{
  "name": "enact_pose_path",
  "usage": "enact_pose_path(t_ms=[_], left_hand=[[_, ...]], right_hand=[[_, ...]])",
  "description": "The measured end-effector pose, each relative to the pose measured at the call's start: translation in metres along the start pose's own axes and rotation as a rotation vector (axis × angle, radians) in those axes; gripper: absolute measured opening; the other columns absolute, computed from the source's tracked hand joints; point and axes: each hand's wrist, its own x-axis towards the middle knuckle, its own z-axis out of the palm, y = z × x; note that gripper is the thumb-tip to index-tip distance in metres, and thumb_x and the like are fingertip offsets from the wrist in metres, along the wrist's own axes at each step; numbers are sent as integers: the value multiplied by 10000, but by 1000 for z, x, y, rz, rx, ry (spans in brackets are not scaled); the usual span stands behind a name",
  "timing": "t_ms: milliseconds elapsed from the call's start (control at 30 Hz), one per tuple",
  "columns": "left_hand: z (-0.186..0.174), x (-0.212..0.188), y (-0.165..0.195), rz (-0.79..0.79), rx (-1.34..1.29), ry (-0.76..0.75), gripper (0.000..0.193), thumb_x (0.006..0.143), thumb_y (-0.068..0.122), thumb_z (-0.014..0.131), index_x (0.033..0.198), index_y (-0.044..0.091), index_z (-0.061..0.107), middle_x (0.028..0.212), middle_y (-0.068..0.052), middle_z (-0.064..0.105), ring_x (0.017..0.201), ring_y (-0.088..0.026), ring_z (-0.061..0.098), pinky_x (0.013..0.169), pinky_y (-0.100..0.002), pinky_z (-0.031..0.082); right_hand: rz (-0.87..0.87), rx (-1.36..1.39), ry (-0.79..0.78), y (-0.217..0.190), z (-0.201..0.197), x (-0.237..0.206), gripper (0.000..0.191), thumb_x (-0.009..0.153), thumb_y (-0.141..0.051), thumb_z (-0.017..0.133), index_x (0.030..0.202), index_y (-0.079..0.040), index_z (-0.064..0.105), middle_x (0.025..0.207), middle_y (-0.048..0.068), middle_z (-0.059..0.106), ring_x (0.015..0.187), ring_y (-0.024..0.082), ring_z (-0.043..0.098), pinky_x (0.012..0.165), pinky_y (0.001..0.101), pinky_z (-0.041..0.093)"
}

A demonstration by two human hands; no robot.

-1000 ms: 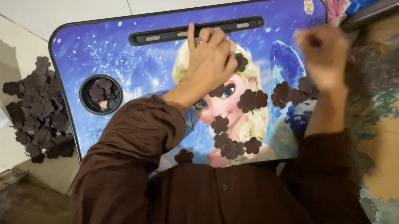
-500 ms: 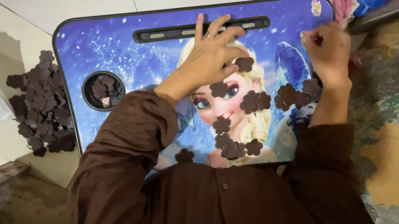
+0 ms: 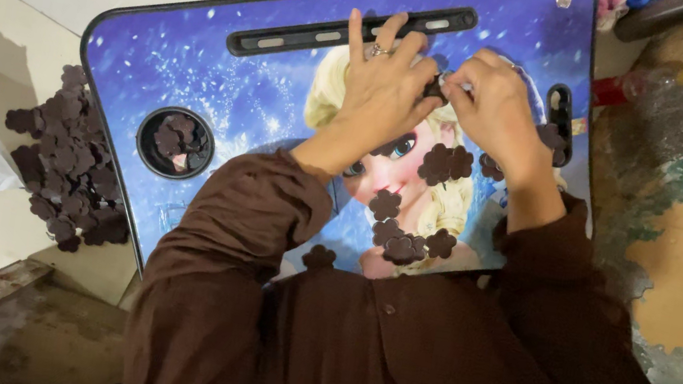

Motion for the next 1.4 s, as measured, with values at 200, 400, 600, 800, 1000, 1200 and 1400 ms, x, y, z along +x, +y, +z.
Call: enact_pose_path(t_ms=[200, 400, 600, 800, 1000, 1200, 1400], left_hand=[[-4, -5, -6, 24, 2, 24, 343, 737, 333, 883, 961, 128, 721, 1177, -87, 554, 1356, -397, 430, 1149, -780, 89], [-5, -5, -10, 28, -10, 15, 368, 740, 342, 883, 976, 107, 726, 1139, -81, 561, 1356, -387, 437, 1153, -774, 86], [-8, -6, -2, 48, 17, 12, 356, 740, 345, 878, 981, 126, 735, 1112, -72, 565, 1352, -384, 435, 1154, -771, 81], [-18, -14, 16, 61, -13, 8, 302, 752, 324, 855, 926, 104, 742, 1079, -88, 569, 1317, -402, 441, 1130, -777, 80], [-18, -3, 32, 105, 56, -61, 115, 831, 151, 792, 942, 143, 761, 1187, -68, 581, 1367, -355, 440, 1202, -765, 101], [-15, 20, 17, 168, -188, -233, 289, 705, 127, 810, 947, 286, 815, 1412, -65, 524, 1440, -421, 267, 1102, -787, -6], [-4, 28, 4, 49, -257, -241, 285, 696, 277, 888, 966, 258, 796, 1431, -75, 497, 1470, -432, 224, 1114, -789, -44]], right_hand=[[21, 44, -113, -8, -8, -7, 67, 919, -63, 730, 906, -8, 695, 950, 154, 652, 856, 355, 643, 763, 430, 509], [-16, 87, -21, -3, -6, 6, 116, 940, -100, 787, 948, -1, 727, 915, 127, 656, 821, 304, 636, 736, 400, 505], [-25, 49, -79, -10, -9, -11, 125, 947, -77, 784, 948, 11, 696, 938, 131, 641, 838, 295, 628, 756, 392, 506], [-45, 146, -105, 7, -35, -44, 53, 937, -77, 783, 949, -32, 758, 899, 103, 672, 809, 227, 642, 703, 359, 502], [130, -8, 341, 68, -85, -34, 96, 990, -16, 807, 1085, -8, 789, 975, 124, 678, 847, 176, 659, 738, 299, 522], [100, -103, 329, 78, -67, -3, 92, 938, -43, 829, 1003, -2, 778, 933, 119, 679, 802, 214, 664, 721, 342, 516], [111, -111, 186, 75, -66, -9, 125, 977, -79, 818, 888, -23, 749, 939, 126, 649, 805, 219, 641, 728, 356, 498]])
